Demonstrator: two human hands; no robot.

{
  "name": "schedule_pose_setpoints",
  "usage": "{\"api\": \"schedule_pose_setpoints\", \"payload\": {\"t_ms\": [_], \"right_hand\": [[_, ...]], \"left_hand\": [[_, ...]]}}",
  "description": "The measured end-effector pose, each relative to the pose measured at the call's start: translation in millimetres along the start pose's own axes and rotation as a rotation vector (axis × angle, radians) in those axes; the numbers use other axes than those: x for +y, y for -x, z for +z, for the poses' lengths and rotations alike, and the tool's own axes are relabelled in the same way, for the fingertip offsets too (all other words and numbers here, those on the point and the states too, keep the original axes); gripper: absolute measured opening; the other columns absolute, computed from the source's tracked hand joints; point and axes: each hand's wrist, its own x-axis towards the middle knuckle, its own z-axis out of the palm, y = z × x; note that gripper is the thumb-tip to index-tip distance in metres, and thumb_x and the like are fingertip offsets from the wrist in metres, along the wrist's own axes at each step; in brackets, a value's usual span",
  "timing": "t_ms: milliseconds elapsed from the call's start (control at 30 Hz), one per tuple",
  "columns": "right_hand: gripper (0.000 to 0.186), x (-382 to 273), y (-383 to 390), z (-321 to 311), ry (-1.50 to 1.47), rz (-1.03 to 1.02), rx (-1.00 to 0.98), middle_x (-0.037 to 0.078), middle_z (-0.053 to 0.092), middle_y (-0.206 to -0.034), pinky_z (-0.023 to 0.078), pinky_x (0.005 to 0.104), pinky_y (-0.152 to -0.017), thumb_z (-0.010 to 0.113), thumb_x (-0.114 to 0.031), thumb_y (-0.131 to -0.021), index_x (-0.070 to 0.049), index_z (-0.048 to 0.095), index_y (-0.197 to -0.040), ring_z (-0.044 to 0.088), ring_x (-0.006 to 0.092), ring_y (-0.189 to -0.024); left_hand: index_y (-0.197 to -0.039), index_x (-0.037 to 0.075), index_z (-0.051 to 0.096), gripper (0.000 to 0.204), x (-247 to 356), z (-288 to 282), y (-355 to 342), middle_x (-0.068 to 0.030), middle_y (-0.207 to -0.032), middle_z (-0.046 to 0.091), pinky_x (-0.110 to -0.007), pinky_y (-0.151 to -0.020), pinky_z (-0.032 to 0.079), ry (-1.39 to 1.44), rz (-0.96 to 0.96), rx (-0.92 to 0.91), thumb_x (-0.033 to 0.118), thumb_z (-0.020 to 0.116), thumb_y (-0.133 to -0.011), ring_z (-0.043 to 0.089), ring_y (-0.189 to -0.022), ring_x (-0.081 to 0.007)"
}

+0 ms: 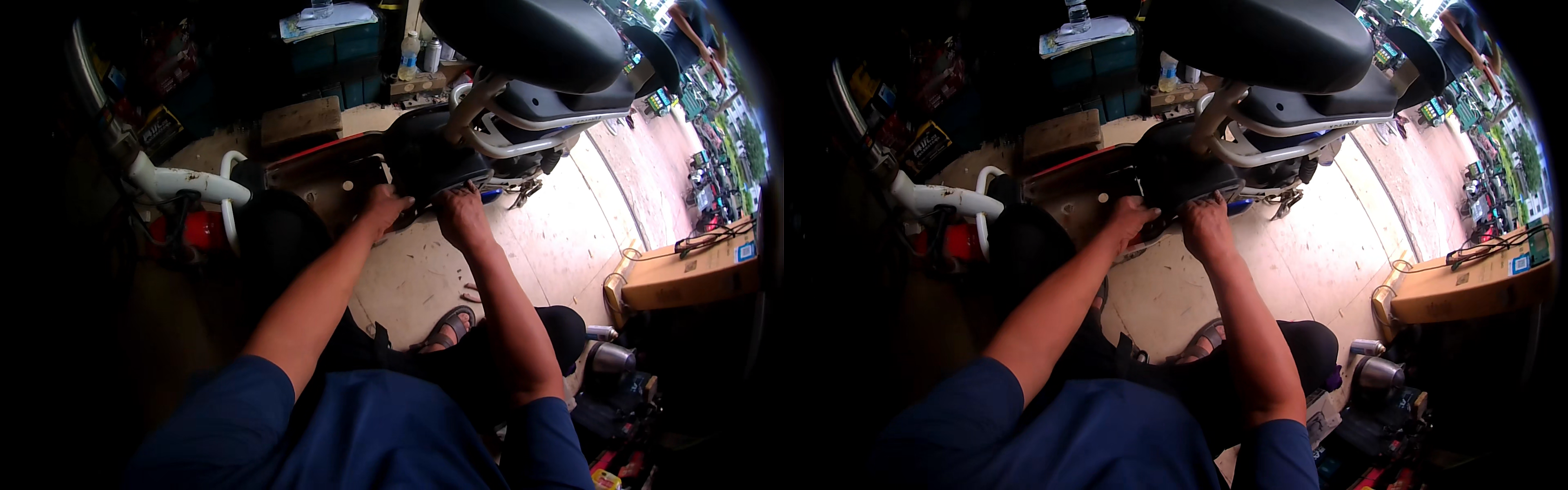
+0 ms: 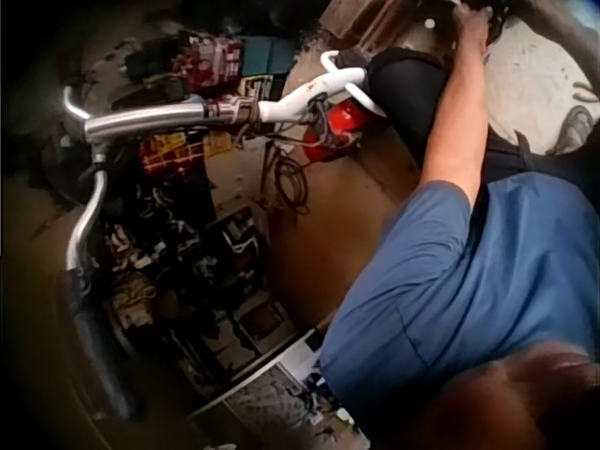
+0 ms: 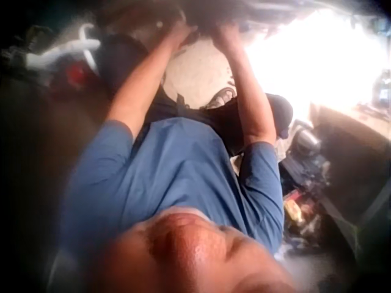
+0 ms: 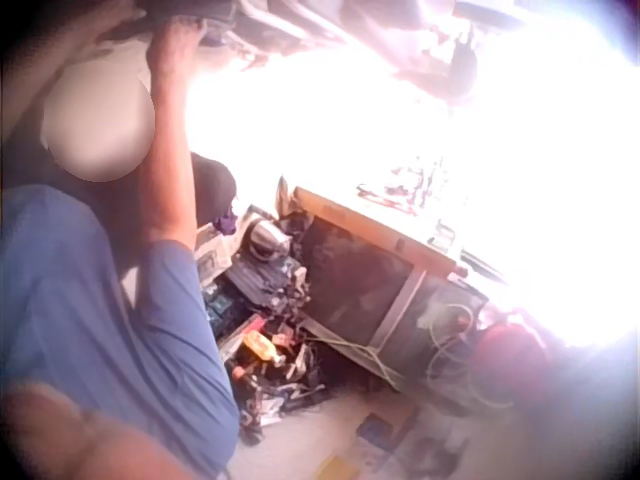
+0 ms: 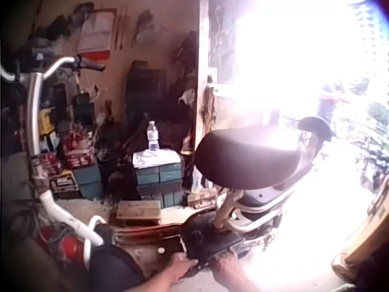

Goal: The person assembles components of a scooter by aligning a plastic panel with the frame and securing it with screws using a power drill. They pick up screws by hand, position them in pre-drilled holes, and use the power drill to tighten them while holding the parts in place.

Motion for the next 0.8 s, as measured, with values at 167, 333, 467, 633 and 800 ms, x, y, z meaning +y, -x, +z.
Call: {"api": "schedule_pose_setpoints", "payload": {"t_ms": [167,333,467,633,800], "right_hand": [[0.014,2,-2,-4,0.010,-0.012,-0.065,0.016,0.075,-0.096,0.040,0.0564,-0.113,0.057,-0.012,-0.094,-0.008,0.070,-0.098,0.070,0.0350,-0.105],[0.016,-1,-3,-7,0.016,0.012,-0.072,0.016,0.075,-0.097,0.040,0.0555,-0.113,0.058,-0.012,-0.093,-0.009,0.071,-0.100,0.069,0.0352,-0.108],[0.016,-5,-3,-13,-0.053,0.018,-0.043,0.017,0.074,-0.095,0.041,0.0561,-0.112,0.058,-0.011,-0.091,-0.010,0.073,-0.097,0.069,0.0360,-0.107],[0.014,-3,-5,-14,-0.087,-0.026,0.016,0.017,0.072,-0.086,0.047,0.0545,-0.104,0.059,-0.012,-0.088,-0.010,0.073,-0.089,0.071,0.0373,-0.097],[0.010,-6,-15,-25,-0.118,-0.040,-0.018,0.019,0.070,-0.080,0.056,0.0469,-0.086,0.065,-0.011,-0.086,-0.008,0.073,-0.082,0.071,0.0395,-0.089]], "left_hand": [[-0.109,-0.005,0.071,0.023,2,0,4,-0.0084,-0.099,0.076,-0.030,-0.082,0.056,-0.014,-0.014,0.007,0.002,0.078,-0.088,0.072,-0.088,-0.0160],[-0.108,-0.004,0.071,0.023,16,1,8,-0.0086,-0.099,0.076,-0.030,-0.084,0.056,-0.018,-0.033,-0.017,0.002,0.078,-0.087,0.072,-0.090,-0.0160],[-0.111,-0.004,0.070,0.025,16,4,6,-0.0100,-0.102,0.076,-0.031,-0.087,0.056,0.005,-0.053,-0.004,0.002,0.078,-0.088,0.072,-0.093,-0.0174],[-0.119,-0.004,0.064,0.034,14,6,6,-0.0137,-0.106,0.074,-0.036,-0.082,0.058,0.066,-0.053,-0.032,0.001,0.076,-0.088,0.071,-0.095,-0.0210],[-0.120,-0.004,0.064,0.036,-11,1,-6,-0.0119,-0.108,0.074,-0.033,-0.082,0.058,0.048,0.001,0.016,0.001,0.077,-0.087,0.072,-0.096,-0.0192]]}}
